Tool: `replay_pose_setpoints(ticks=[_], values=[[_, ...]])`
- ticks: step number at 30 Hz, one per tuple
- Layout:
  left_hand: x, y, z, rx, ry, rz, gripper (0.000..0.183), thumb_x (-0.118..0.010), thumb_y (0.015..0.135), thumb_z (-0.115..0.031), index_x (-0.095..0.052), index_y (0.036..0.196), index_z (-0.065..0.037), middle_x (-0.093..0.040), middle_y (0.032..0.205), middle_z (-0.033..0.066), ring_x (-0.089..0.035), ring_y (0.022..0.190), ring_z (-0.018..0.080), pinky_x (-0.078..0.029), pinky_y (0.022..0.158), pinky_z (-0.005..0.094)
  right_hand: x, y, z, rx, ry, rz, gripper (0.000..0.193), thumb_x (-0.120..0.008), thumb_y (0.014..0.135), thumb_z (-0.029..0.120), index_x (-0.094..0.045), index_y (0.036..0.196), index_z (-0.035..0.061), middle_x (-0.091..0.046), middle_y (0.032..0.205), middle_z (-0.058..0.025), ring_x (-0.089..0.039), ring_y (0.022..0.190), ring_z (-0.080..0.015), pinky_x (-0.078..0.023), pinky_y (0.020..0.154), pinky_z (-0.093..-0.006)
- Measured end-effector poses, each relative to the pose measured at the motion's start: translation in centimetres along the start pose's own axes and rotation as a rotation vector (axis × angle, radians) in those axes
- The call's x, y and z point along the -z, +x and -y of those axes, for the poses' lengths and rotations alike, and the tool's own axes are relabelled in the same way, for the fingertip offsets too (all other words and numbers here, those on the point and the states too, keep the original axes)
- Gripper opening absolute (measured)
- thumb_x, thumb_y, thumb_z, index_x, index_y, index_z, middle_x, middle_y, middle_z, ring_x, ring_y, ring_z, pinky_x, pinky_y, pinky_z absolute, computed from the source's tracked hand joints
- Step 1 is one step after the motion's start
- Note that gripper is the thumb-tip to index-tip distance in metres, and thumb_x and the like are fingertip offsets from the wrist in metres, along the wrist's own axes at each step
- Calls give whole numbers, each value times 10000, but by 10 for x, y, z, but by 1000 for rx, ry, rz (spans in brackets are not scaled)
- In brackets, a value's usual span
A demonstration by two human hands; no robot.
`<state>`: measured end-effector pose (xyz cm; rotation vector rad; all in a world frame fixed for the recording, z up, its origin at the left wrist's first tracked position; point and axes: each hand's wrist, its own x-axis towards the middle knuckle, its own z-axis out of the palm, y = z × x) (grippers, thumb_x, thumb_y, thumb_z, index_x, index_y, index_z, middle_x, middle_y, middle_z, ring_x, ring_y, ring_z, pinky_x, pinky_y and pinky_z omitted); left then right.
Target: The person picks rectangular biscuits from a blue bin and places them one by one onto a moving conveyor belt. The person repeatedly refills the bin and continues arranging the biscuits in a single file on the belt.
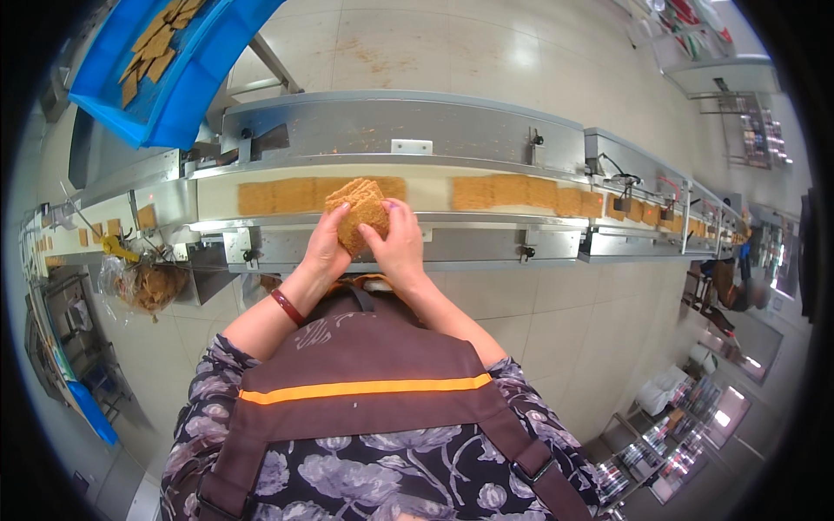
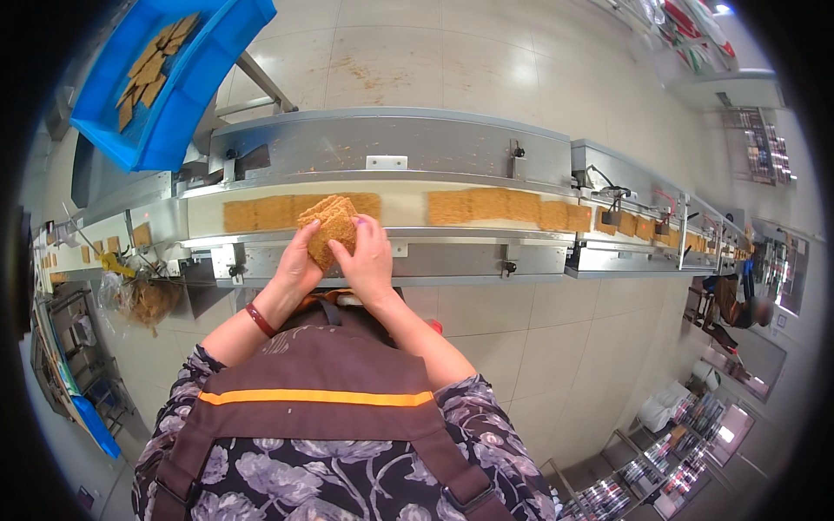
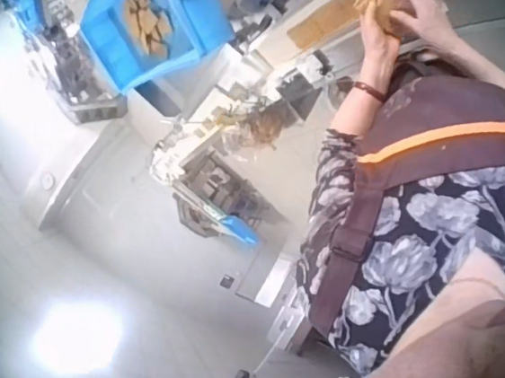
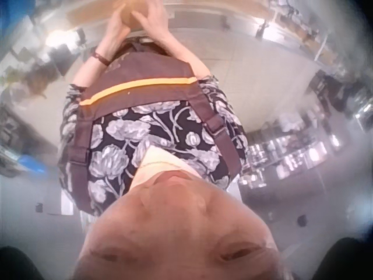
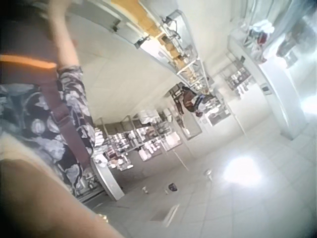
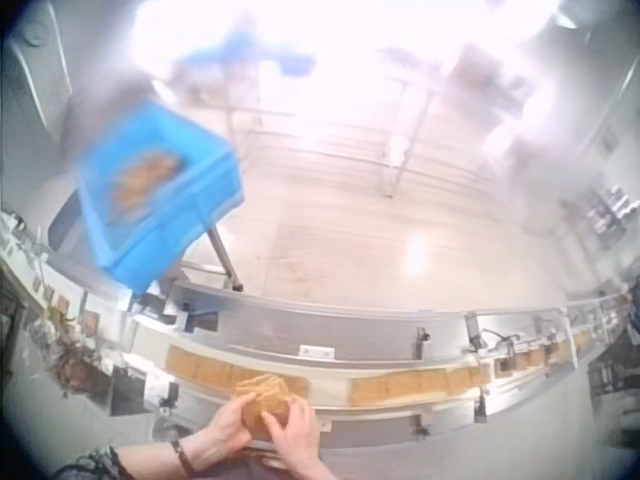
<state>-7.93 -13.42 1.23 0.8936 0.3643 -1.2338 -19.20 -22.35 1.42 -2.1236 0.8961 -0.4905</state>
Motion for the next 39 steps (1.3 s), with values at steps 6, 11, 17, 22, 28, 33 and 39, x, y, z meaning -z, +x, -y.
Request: replay_pose_setpoints(ticks=[6,11,17,22,28,33,39], values=[[-8,-9,-3,3,-22,-46,396,-538,947,-292,-470,1278,-87,-545,1243,100,-513,1158,248,-428,982,436,46,9,-45,-507,760,146,210,-662,891,164,-618,1049,33,-627,884,-3,-566,749,-78,-489,682,-233],[1,-9,-10,85,-63,-5,391,-559,926,-281,-461,1262,-107,-526,1243,84,-503,1145,235,-442,943,406,124,32,-139,-469,502,-495,171,-637,911,163,-628,1012,25,-628,863,-21,-561,744,-90,-485,651,-255],[4,-12,-15,165,-57,92,416,-535,918,-281,-457,1280,-91,-532,1264,99,-514,1170,255,-440,967,426,137,30,-209,-301,-120,-307,242,-665,880,199,-609,1042,28,-634,934,-97,-607,828,-195,-496,711,-320],[3,-12,-20,192,-72,149,434,-525,907,-262,-456,1295,-80,-540,1273,106,-514,1190,265,-419,997,448,108,42,-125,-111,-444,-312,288,-670,838,230,-612,1044,38,-571,1041,-128,-559,989,-300,-459,838,-412],[5,-7,-21,148,4,167,466,-497,923,-346,-482,1311,-89,-567,1269,77,-538,1182,218,-456,962,407,25,22,31,260,-296,16,400,-721,790,272,-602,1091,36,-565,1139,-132,-550,1044,-316,-451,876,-405],[12,-18,-46,113,-76,162,516,-462,929,-432,-477,1321,-96,-583,1250,72,-569,1141,211,-474,933,376,-4,7,34,192,64,77,371,-726,789,154,-583,1102,15,-582,1125,-151,-583,988,-312,-467,850,-342],[79,6,-33,155,-34,3,375,-549,897,-309,-517,1212,-108,-600,1139,56,-570,1045,198,-503,844,367,5,8,3,-279,662,407,276,-606,918,123,-510,1152,11,-609,1005,-48,-579,877,-136,-483,789,-292]])
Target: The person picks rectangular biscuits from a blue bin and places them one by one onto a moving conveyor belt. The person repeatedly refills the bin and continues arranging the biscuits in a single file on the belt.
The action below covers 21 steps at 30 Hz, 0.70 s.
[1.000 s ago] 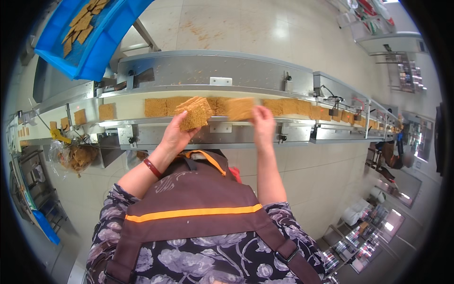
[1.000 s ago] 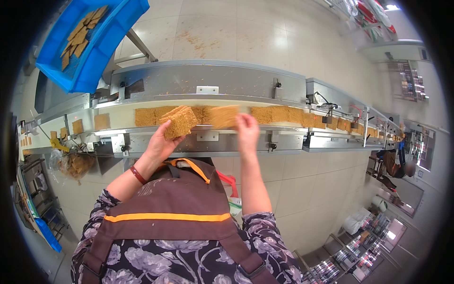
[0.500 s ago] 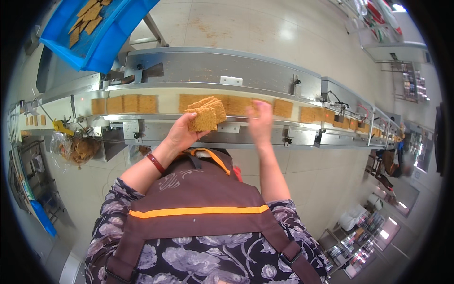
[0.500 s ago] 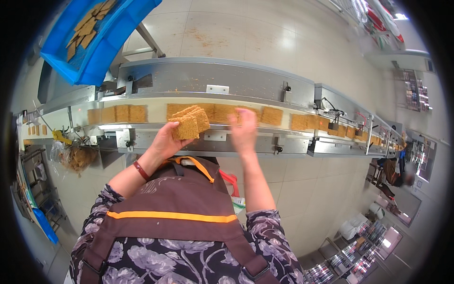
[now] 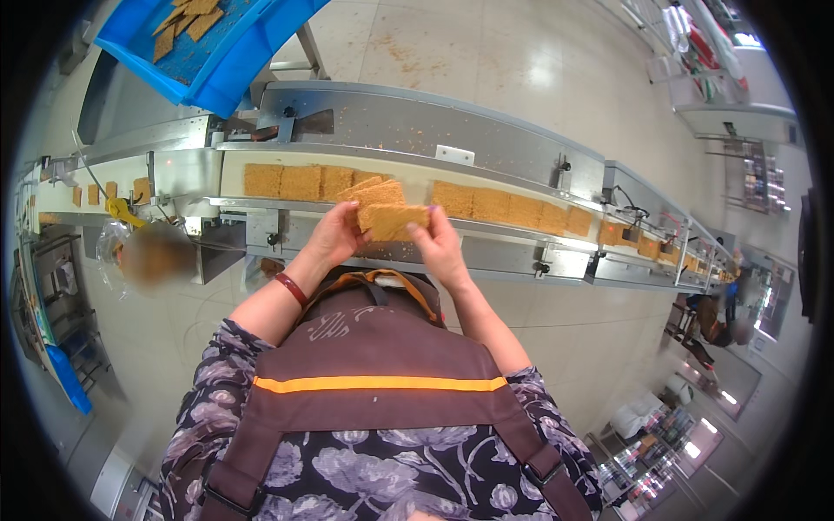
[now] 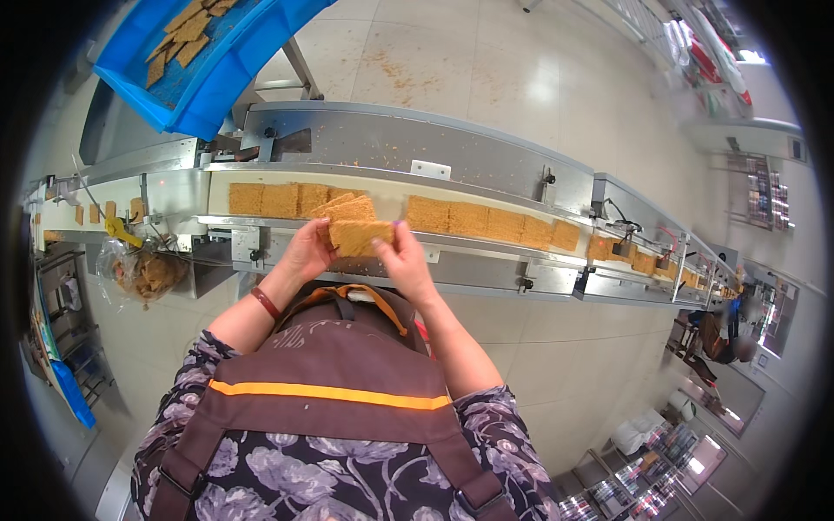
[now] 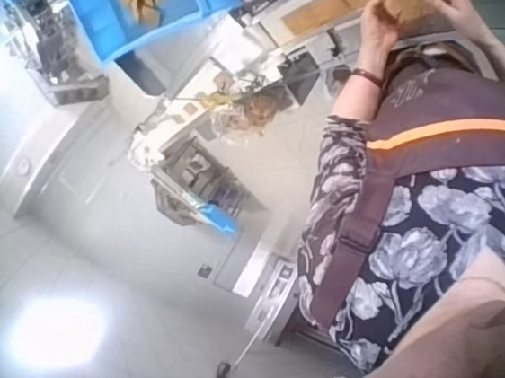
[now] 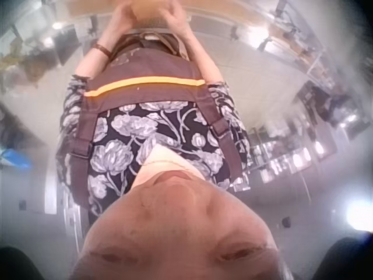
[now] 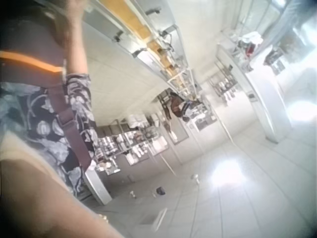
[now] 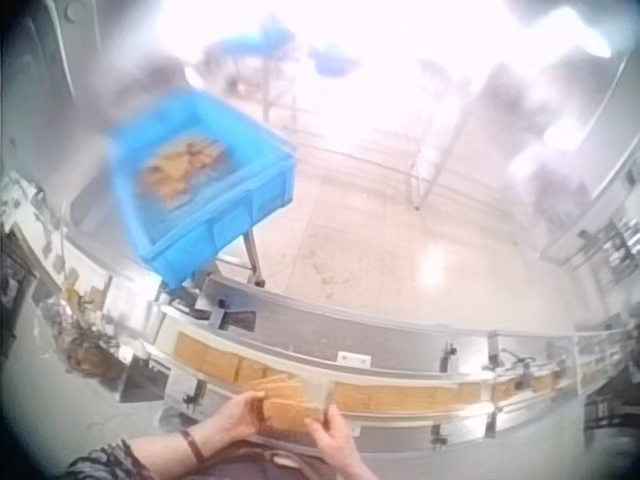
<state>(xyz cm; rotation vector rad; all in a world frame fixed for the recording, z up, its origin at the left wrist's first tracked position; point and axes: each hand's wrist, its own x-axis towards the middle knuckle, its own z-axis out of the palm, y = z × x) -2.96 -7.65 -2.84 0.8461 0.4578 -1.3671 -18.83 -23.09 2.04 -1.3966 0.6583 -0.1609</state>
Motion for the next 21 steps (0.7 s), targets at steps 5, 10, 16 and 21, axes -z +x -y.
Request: replay_pose_setpoints(ticks=[5,10,16,21], values=[[5,-17,-5,-32,-48,-61,334,-570,890,-286,-518,1165,-103,-580,1111,71,-561,994,216,-508,818,379,61,18,-18,-77,-152,-578,228,-598,924,213,-545,1041,24,-615,906,-69,-598,759,-155,-493,631,-321],[25,-28,-11,-43,-34,-108,329,-569,893,-291,-515,1160,-106,-561,1112,79,-555,999,221,-509,804,370,81,26,-54,-174,-914,-513,341,-651,868,339,-575,1023,45,-613,905,-140,-639,731,-318,-526,652,-417],[37,-51,-19,-111,-58,-96,335,-580,884,-287,-526,1164,-112,-585,1104,55,-564,1015,208,-508,803,365,78,14,-21,-102,-1346,-661,373,-675,821,382,-597,1029,82,-567,1063,-99,-597,995,-280,-525,706,-438],[47,-54,-20,-115,-58,-82,330,-578,886,-286,-536,1165,-115,-597,1098,52,-568,1024,202,-509,803,359,24,16,-45,247,-1448,-448,525,-638,834,437,-577,1204,69,-514,1264,-116,-459,1207,-287,-374,961,-477]])
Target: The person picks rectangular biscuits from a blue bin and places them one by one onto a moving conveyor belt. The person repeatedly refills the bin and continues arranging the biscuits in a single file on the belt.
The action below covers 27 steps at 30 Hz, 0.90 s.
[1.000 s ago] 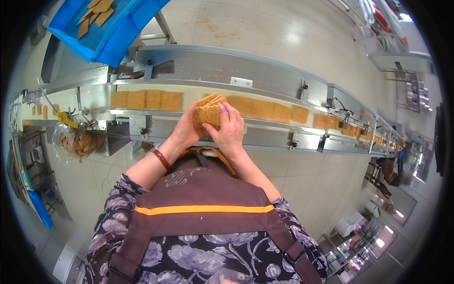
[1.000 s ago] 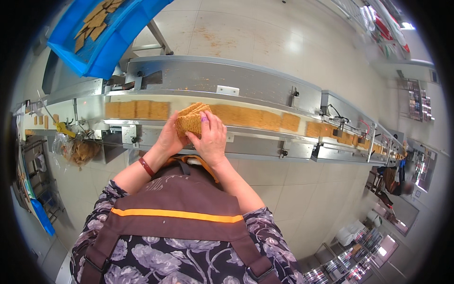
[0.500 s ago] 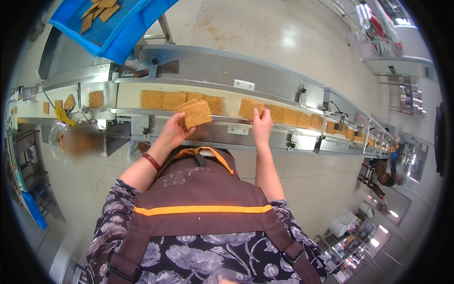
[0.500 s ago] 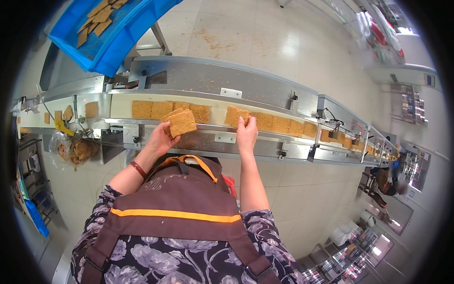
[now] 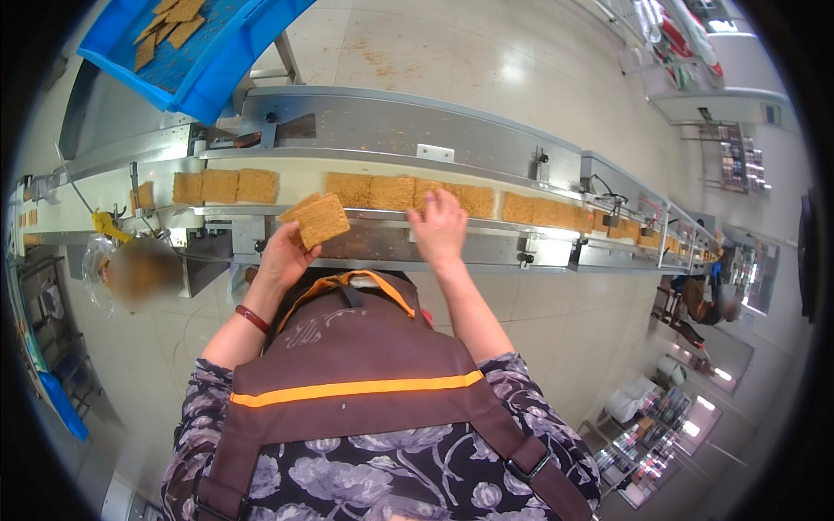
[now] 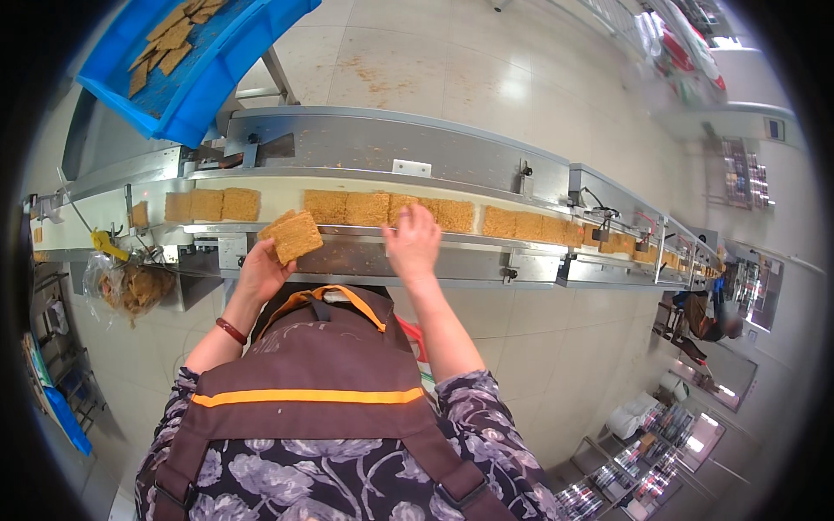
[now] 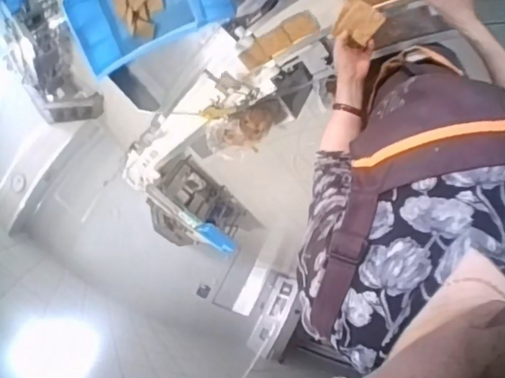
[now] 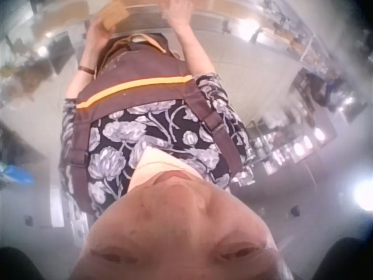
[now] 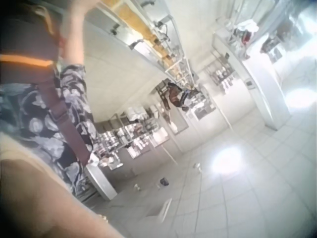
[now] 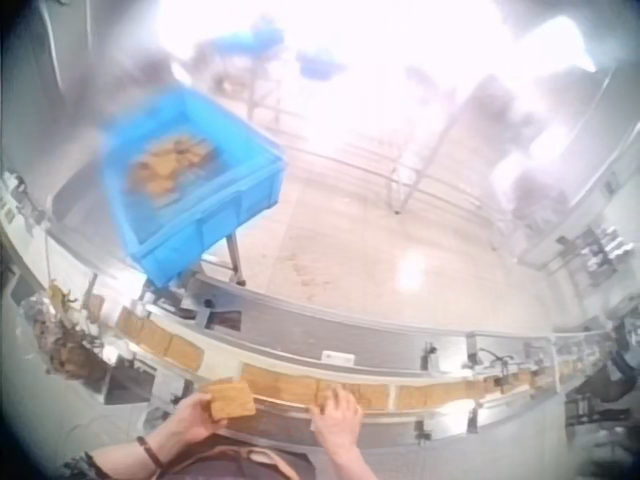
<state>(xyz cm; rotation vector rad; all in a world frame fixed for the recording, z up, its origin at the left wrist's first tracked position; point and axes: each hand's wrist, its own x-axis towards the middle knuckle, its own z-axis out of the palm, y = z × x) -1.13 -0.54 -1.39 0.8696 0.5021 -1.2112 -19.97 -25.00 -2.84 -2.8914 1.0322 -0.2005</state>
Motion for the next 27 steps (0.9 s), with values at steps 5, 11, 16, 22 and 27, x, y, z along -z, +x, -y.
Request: replay_pose_setpoints(ticks=[5,11,16,22,27], values=[[-6,-5,1,-3,-9,21,326,-578,888,-290,-542,1162,-118,-599,1098,47,-569,1021,197,-509,800,354,2,-4,46,64,65,36,605,-592,851,491,-536,1282,70,-466,1350,-153,-380,1298,-339,-285,1050,-517],[-7,-11,0,-14,1,37,327,-573,891,-296,-544,1167,-124,-601,1120,36,-569,1028,190,-508,801,353,-15,-14,-32,-410,-94,-25,631,-579,865,477,-460,1365,111,-419,1418,-163,-331,1343,-362,-238,1085,-537],[-6,-13,2,-23,14,33,330,-578,887,-301,-545,1164,-124,-603,1118,30,-566,1037,188,-505,814,352,-1,-20,-60,-236,-1,27,600,-575,878,423,-454,1365,95,-423,1419,-152,-335,1352,-312,-240,1091,-528],[-17,-7,10,40,6,64,337,-606,873,-280,-539,1167,-130,-585,1133,62,-556,1050,211,-500,836,372,14,-6,-12,-101,240,-22,518,-613,867,364,-515,1278,64,-508,1306,-147,-458,1238,-325,-345,1031,-476],[-43,-13,10,-29,69,138,364,-599,892,-240,-489,1226,-147,-573,1164,52,-571,1053,211,-509,840,391,40,12,78,21,719,195,521,-657,841,342,-526,1244,40,-551,1213,-152,-542,1125,-331,-453,922,-426]])
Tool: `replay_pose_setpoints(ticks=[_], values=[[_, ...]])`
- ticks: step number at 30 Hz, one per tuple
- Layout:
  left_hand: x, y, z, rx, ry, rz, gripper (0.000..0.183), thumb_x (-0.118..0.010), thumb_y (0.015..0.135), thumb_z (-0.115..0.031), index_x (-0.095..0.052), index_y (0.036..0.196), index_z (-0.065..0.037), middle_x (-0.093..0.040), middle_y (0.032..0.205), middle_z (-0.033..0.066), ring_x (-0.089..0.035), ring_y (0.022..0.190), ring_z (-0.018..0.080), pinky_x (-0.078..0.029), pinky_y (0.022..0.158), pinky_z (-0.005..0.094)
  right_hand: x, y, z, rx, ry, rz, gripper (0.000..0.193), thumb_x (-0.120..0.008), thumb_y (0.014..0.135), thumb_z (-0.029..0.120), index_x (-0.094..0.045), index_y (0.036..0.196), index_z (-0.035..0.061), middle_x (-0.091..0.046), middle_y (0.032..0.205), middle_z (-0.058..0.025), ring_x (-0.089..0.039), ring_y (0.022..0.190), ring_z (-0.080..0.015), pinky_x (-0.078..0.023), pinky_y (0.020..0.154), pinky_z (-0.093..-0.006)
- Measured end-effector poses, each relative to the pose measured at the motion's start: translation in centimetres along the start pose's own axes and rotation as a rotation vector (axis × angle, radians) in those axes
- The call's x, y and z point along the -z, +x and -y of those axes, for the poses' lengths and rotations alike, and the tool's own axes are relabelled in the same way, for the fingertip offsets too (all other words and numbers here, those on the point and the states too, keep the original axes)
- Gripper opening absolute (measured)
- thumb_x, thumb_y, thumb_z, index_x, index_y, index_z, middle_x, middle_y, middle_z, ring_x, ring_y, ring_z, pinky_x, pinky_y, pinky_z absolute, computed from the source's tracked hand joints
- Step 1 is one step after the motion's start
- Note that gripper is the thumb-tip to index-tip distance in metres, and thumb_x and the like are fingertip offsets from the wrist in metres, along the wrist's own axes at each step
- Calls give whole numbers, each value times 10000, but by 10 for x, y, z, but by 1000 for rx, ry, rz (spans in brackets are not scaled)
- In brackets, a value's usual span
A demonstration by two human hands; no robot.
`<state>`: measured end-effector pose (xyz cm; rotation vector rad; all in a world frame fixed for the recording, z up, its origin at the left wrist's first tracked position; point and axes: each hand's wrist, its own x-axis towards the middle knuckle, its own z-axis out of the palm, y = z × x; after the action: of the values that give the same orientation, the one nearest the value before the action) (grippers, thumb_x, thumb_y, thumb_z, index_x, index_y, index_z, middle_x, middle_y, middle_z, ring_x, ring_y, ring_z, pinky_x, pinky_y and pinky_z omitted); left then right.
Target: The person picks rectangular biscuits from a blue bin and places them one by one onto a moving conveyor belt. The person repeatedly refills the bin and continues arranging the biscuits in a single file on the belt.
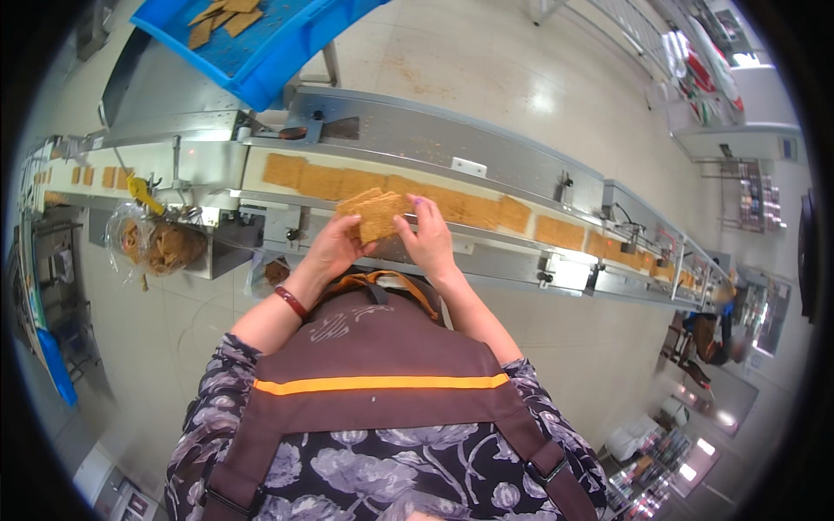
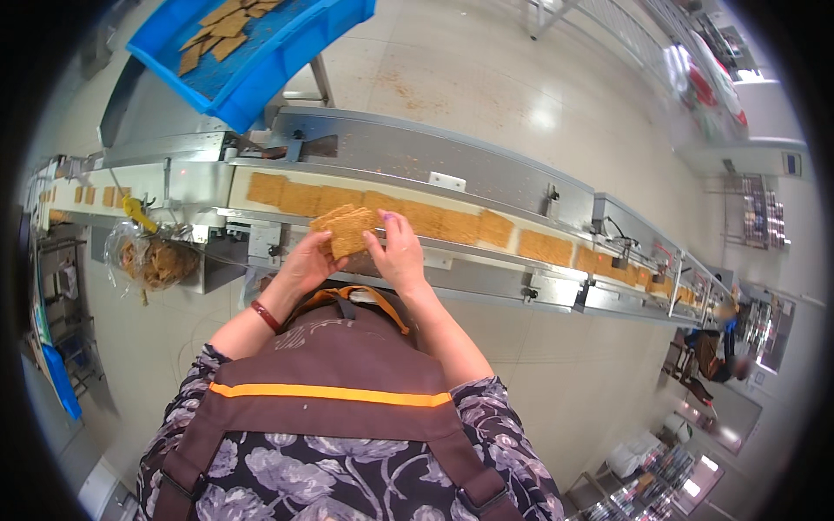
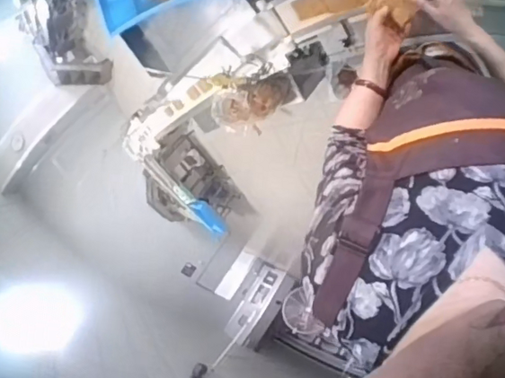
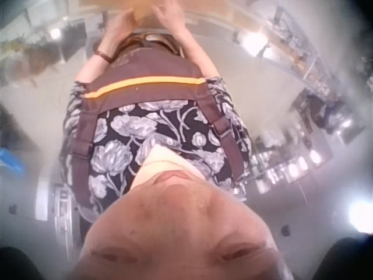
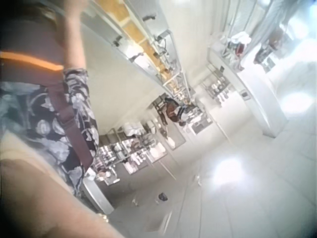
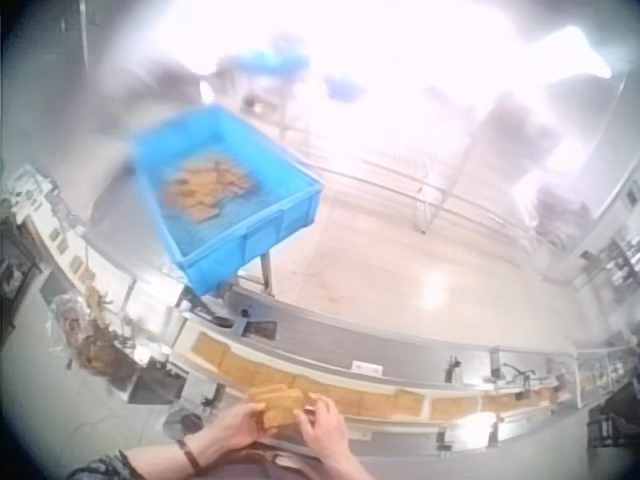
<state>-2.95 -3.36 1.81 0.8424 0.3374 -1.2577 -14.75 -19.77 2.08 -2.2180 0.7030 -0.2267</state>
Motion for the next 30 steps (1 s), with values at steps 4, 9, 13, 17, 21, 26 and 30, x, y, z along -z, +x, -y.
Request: replay_pose_setpoints(ticks=[4,9,13,17,21,26,30], values=[[3,-5,-2,-96,7,17,371,-579,919,-212,-472,1271,-167,-570,1194,41,-565,1107,205,-505,864,391,-17,0,27,64,-74,-16,674,-709,786,394,-483,1291,9,-546,1222,-163,-545,1125,-339,-457,929,-429],[3,-16,-10,-123,-52,76,408,-540,947,-260,-432,1323,-143,-557,1236,41,-571,1080,187,-504,847,397,-31,-1,52,83,-209,66,867,-759,722,430,-399,1354,-43,-517,1253,-205,-543,1144,-341,-482,910,-418],[21,-16,-9,-173,-112,5,407,-529,945,-303,-453,1310,-140,-564,1247,46,-561,1107,197,-504,851,411,-48,6,49,194,25,86,761,-721,788,373,-422,1327,-74,-560,1222,-199,-568,1130,-287,-475,922,-386],[42,-23,-15,-182,-208,-70,423,-528,932,-320,-456,1307,-136,-566,1240,62,-548,1123,220,-507,839,437,-47,25,38,-208,542,277,439,-557,944,269,-521,1267,-27,-629,1086,-91,-594,916,-131,-501,791,-272],[68,-30,-17,-170,-279,-129,434,-516,929,-329,-453,1316,-143,-543,1281,70,-531,1154,246,-509,843,452,-59,48,29,-441,772,128,333,-533,952,286,-592,1104,-4,-623,901,-44,-603,809,-136,-495,701,-274],[81,-33,-20,-159,-304,-154,439,-499,937,-332,-444,1329,-142,-527,1306,67,-527,1168,250,-512,846,453,-89,66,14,-558,702,41,285,-541,929,284,-649,971,23,-642,787,-52,-638,743,-166,-508,635,-324],[75,-32,-24,-146,-280,-138,437,-477,949,-334,-434,1338,-140,-520,1314,65,-528,1167,246,-512,848,458,-89,69,-29,-251,-44,179,270,-596,871,318,-678,880,61,-667,723,-118,-668,714,-285,-519,649,-420]])
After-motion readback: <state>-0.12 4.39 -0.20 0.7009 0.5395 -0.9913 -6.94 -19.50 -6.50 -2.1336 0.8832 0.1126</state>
